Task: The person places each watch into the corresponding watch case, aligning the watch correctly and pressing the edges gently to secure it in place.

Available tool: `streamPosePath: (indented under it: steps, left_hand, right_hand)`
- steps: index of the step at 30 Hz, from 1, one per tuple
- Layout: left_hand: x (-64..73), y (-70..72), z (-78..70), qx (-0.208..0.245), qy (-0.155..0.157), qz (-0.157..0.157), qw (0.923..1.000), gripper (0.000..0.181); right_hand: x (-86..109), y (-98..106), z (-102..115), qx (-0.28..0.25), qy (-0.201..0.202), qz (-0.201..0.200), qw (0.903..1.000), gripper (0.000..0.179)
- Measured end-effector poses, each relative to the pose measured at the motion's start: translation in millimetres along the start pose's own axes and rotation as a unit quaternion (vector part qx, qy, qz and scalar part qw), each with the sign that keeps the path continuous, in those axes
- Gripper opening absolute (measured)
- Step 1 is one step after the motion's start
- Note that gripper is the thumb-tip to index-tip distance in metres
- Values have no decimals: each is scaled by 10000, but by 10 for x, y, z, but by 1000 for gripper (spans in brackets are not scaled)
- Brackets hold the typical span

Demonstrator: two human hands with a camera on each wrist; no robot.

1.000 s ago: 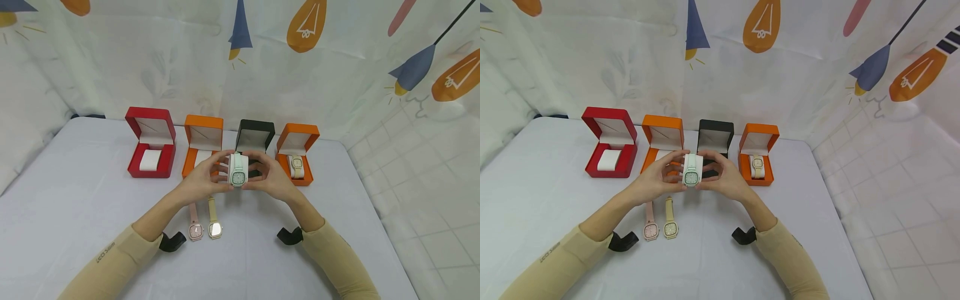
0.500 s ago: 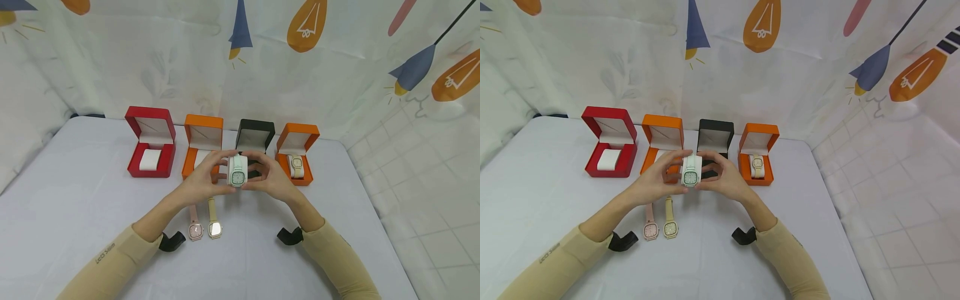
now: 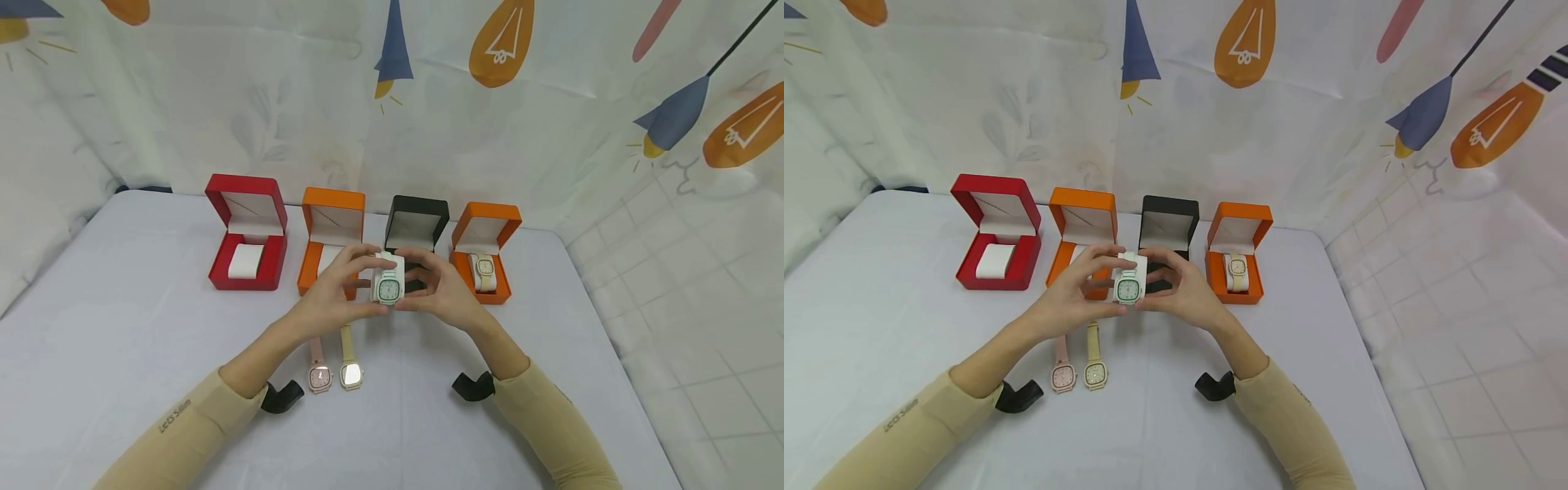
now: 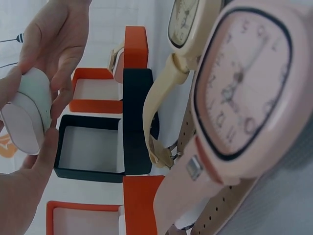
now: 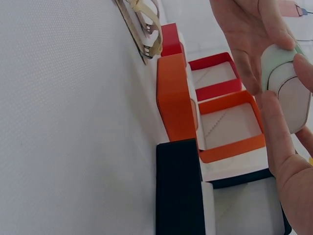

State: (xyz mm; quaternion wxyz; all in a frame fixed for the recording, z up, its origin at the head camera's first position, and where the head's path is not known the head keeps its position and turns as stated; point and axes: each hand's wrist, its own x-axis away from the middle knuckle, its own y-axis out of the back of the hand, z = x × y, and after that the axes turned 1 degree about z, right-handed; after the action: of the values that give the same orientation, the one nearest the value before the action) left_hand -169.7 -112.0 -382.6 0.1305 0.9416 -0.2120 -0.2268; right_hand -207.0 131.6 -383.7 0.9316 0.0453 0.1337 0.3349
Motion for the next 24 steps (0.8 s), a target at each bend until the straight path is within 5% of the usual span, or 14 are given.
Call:
streamPosePath:
  steps: [24]
  left_hand:
    - [-12, 6, 14, -415, 206, -127, 9988, 62]
  right_hand:
    - [-5, -29, -28, 74, -51, 51, 9999, 74]
